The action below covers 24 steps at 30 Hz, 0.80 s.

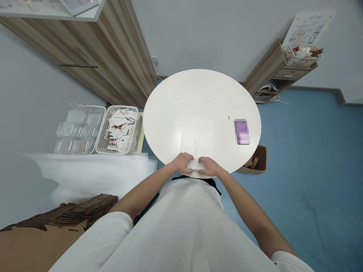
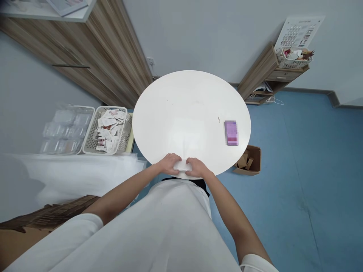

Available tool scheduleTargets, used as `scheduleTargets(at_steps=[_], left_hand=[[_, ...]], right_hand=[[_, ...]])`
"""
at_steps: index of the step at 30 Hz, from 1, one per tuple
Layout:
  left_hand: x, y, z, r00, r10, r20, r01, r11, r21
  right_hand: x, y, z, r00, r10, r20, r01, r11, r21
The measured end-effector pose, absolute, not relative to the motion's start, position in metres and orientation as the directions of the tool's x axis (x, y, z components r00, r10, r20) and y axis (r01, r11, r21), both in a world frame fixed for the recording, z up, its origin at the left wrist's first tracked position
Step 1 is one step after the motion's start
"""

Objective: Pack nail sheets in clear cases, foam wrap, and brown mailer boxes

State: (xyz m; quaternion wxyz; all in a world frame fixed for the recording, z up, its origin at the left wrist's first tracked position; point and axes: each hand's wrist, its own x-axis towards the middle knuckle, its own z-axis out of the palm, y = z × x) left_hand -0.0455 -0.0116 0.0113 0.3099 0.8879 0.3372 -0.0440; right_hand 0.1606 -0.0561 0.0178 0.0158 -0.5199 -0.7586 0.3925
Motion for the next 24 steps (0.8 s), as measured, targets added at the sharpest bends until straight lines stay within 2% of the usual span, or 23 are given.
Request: scheduleTargets(at_steps=[6,11,15,19,24], left_hand=[[-0.048,-0.009,0.017,0.731,0.624,-0.276,0.643,-0.495,0.584],[-0.05,0.009,0.023,0.618,0.691,-0.375,0.693,-0.253,0.676],[-0.058,0.02,0.017,0.542,0.759,-0.362,0.666,-0.125,0.735],[-0.066,0.027,-0.001,0.387,0.838,-0.386,0.728,-0.021,0.685],[-0.068,0.029,-0.015,0.199,0.871,-0.448,0.813,0.108,0.572]], right_hand=[[0.163,-0.05,0.021,-0.411,0.83,-0.378,0.719,0.04,-0.694],[0.169,-0.03,0.022,-0.287,0.853,-0.436,0.683,-0.137,-0.718],[0.172,-0.022,0.018,-0.179,0.857,-0.483,0.656,-0.263,-0.708],[0.177,-0.018,0.008,-0.073,0.881,-0.468,0.631,-0.323,-0.705],[0.184,-0.019,-0.008,0.203,0.89,-0.408,0.596,-0.443,-0.67]])
